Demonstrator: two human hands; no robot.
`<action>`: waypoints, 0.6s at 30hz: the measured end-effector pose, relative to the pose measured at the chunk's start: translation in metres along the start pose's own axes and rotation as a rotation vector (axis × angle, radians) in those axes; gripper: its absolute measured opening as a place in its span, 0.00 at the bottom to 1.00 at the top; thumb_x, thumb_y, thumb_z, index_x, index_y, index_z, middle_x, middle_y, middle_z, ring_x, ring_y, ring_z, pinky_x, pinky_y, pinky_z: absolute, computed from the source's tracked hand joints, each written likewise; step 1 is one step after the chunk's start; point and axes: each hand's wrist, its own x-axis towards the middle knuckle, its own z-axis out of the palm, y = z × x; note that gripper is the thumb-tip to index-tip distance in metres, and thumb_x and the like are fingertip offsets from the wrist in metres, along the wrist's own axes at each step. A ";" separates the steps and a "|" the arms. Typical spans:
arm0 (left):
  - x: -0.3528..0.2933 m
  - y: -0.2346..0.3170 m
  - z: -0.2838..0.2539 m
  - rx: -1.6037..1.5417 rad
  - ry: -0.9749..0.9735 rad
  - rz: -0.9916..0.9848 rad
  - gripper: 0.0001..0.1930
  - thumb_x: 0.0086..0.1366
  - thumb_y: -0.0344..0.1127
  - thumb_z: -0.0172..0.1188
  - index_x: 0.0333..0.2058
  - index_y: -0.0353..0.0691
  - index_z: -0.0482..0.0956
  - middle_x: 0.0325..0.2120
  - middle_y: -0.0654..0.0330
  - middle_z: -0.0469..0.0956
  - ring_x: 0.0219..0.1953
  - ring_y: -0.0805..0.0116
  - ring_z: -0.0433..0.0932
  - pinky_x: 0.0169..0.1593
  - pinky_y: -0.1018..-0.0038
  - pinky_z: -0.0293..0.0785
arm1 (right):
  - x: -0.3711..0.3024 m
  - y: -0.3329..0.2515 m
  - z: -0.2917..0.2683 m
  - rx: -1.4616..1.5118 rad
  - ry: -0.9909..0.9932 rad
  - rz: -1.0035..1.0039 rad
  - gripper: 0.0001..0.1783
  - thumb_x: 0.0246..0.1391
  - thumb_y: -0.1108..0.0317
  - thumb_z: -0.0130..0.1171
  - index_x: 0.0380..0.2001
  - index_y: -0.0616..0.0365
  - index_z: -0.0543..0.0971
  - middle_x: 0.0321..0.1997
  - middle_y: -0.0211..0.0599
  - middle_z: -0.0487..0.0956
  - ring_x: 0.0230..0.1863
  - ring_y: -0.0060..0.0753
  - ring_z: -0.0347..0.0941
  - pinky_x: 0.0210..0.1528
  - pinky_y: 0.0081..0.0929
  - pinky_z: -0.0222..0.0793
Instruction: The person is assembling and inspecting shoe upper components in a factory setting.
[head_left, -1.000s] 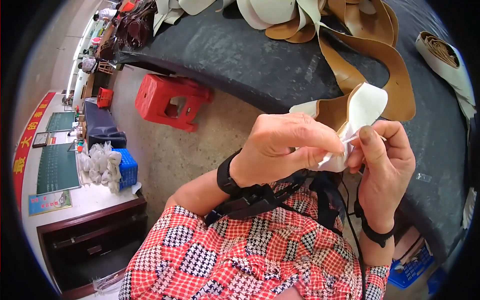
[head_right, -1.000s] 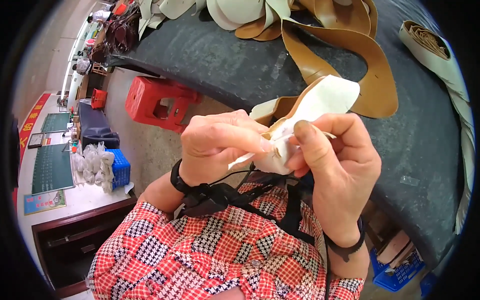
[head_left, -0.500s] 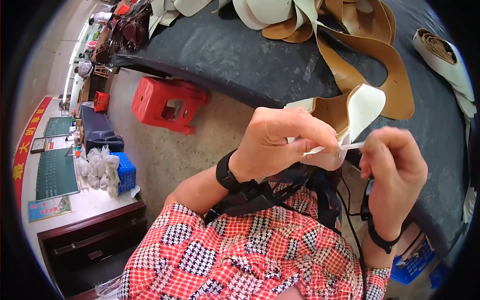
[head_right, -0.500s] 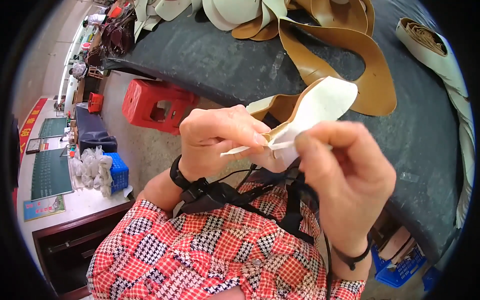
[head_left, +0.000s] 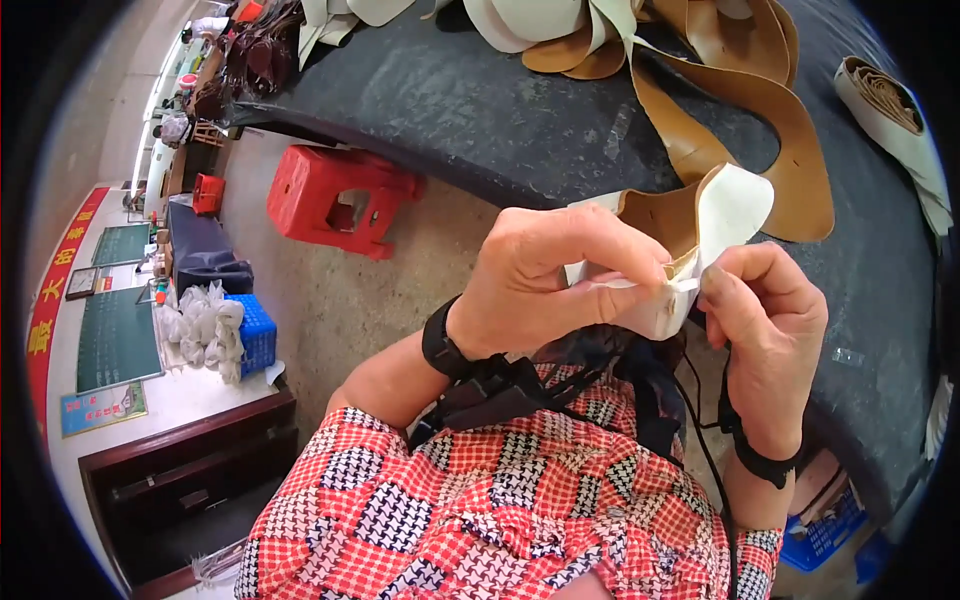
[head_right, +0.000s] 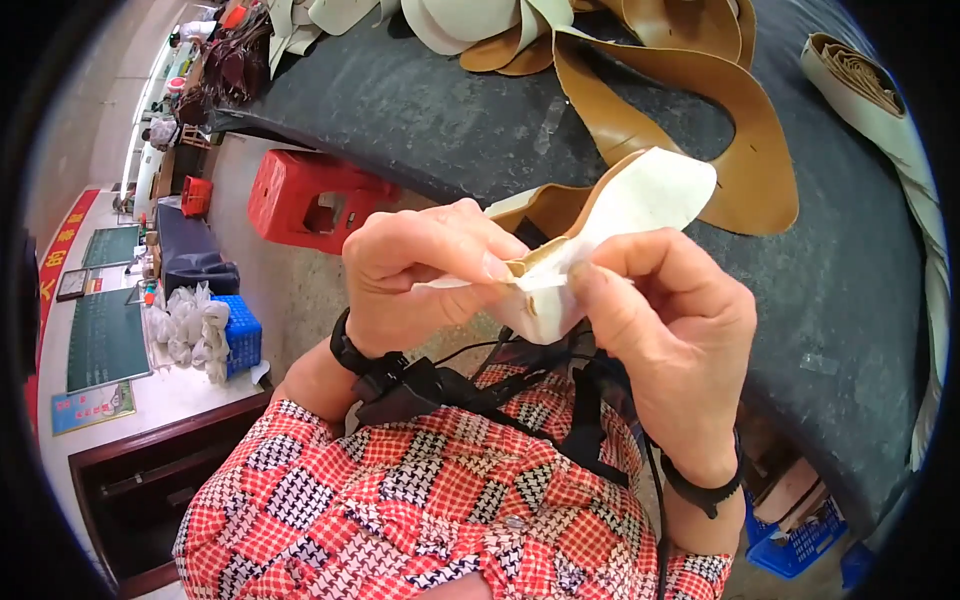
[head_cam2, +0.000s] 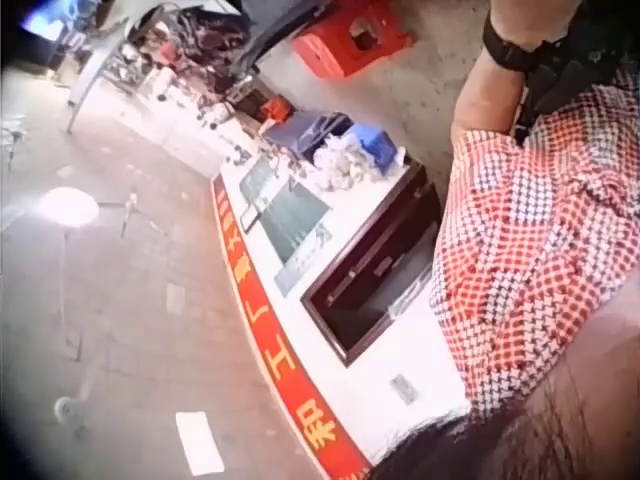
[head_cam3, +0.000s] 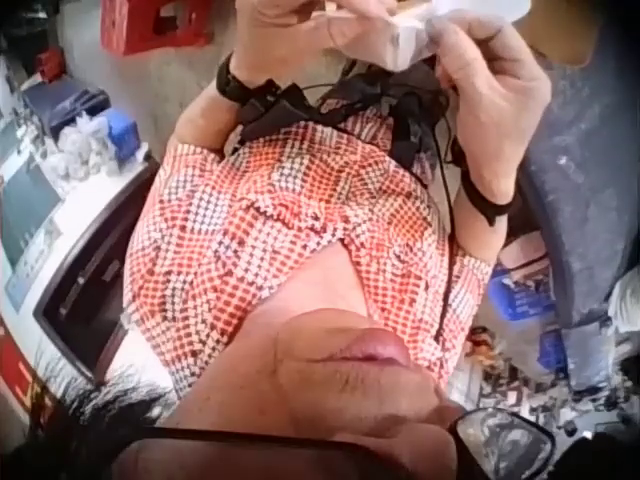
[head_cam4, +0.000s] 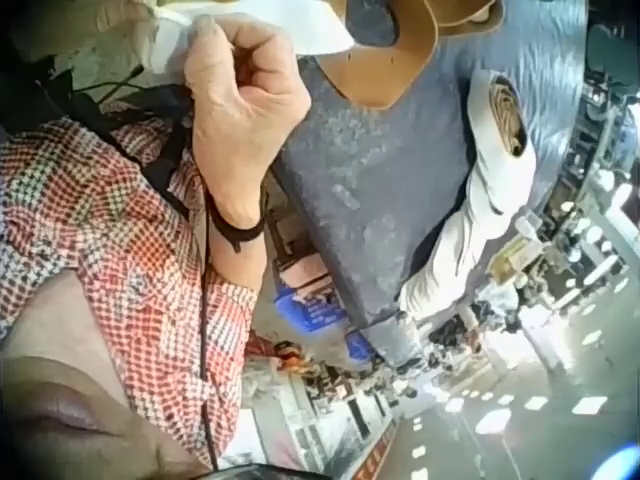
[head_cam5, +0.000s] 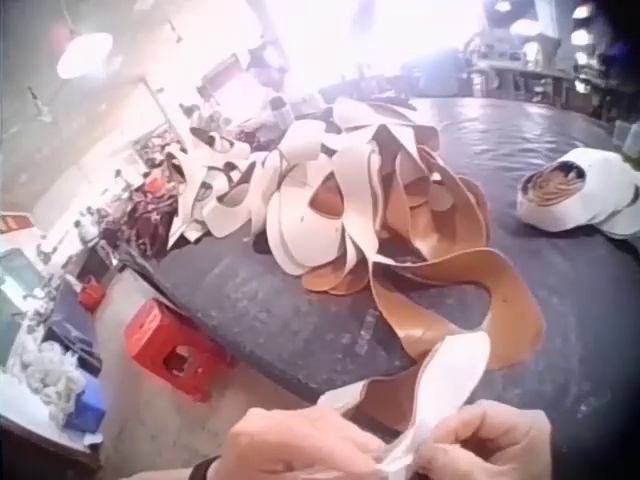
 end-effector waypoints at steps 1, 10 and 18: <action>0.001 0.000 0.000 0.003 -0.004 -0.001 0.05 0.51 0.26 0.63 0.28 0.35 0.77 0.28 0.50 0.79 0.31 0.64 0.79 0.33 0.75 0.69 | 0.001 0.000 -0.002 0.003 0.000 0.000 0.04 0.50 0.75 0.57 0.28 0.65 0.76 0.22 0.24 0.73 0.20 0.08 0.63 0.21 0.08 0.57; 0.006 -0.003 0.001 0.011 -0.051 0.063 0.06 0.53 0.28 0.62 0.30 0.35 0.78 0.29 0.49 0.79 0.30 0.63 0.78 0.33 0.74 0.68 | 0.013 0.003 -0.006 0.082 -0.043 0.044 0.04 0.50 0.74 0.57 0.29 0.65 0.76 0.22 0.25 0.73 0.20 0.09 0.63 0.21 0.08 0.58; 0.008 -0.005 0.001 0.031 -0.027 0.064 0.05 0.53 0.29 0.62 0.29 0.36 0.78 0.29 0.50 0.79 0.29 0.64 0.78 0.33 0.74 0.68 | 0.018 0.005 -0.011 0.128 -0.075 0.094 0.04 0.49 0.75 0.57 0.28 0.64 0.75 0.21 0.25 0.74 0.20 0.09 0.64 0.21 0.09 0.58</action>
